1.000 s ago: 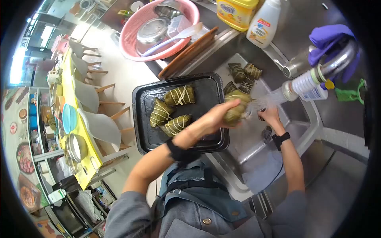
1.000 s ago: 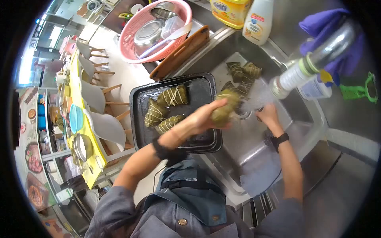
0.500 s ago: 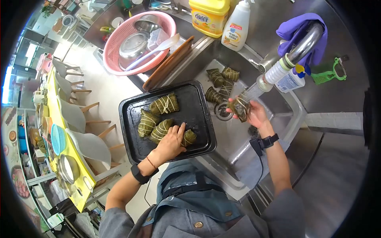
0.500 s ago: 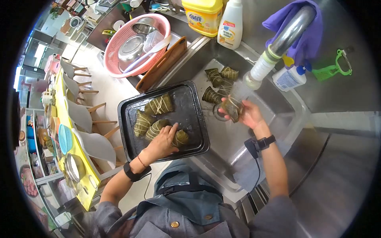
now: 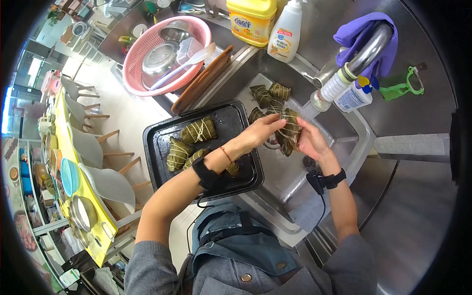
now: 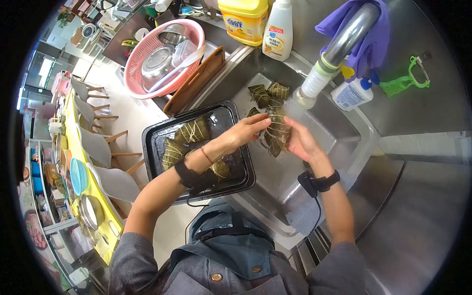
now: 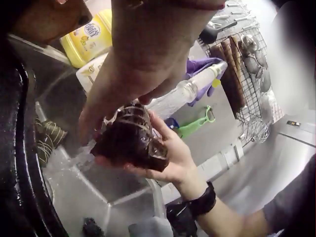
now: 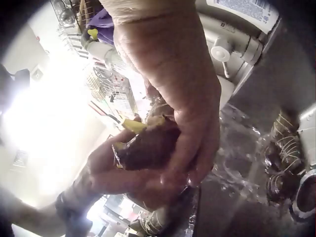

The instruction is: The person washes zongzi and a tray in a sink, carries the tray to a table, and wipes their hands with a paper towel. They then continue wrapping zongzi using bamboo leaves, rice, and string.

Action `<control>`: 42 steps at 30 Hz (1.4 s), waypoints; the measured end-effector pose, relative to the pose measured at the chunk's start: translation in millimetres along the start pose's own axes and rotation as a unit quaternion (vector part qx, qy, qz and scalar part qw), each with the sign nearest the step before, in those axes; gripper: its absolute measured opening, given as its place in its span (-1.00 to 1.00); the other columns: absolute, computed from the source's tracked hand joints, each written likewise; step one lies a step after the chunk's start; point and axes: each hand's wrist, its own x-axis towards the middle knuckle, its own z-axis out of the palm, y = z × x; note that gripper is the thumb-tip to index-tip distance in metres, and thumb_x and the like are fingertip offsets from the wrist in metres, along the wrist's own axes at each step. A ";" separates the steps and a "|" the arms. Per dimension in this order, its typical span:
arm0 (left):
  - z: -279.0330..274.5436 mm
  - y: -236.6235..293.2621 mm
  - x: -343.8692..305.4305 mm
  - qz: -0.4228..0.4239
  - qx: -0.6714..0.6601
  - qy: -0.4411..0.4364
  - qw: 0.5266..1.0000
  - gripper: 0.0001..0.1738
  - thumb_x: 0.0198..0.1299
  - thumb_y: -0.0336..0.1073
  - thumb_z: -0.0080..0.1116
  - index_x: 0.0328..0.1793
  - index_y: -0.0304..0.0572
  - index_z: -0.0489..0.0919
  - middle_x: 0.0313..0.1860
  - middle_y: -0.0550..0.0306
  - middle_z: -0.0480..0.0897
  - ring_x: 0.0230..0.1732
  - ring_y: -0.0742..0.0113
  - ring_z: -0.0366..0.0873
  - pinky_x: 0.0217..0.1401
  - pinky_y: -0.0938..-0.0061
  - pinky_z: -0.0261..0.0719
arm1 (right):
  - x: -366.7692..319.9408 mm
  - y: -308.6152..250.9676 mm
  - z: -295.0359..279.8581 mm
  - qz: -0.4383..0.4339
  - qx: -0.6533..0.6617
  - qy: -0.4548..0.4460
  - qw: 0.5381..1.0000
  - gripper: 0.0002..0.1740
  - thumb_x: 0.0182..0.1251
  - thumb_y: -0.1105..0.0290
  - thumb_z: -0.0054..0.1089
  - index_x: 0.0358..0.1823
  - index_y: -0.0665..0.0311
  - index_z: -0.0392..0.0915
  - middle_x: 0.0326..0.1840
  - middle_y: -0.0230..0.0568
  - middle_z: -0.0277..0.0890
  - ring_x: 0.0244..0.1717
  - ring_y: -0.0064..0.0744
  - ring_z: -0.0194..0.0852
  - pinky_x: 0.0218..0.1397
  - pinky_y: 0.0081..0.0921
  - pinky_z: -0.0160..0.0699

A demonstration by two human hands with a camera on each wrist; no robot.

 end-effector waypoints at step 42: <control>37.6 7.0 63.7 -0.195 -0.494 -0.081 0.844 -0.39 0.29 0.15 -0.29 0.25 -0.14 0.33 0.21 -0.03 0.35 0.14 0.00 0.37 0.22 0.00 0.32 | -16.1 -42.7 -38.4 -0.192 -0.096 0.138 0.967 -0.43 0.36 0.22 -0.04 0.24 0.48 0.13 0.07 0.09 0.38 -0.20 -0.13 0.59 -0.22 -0.36 0.63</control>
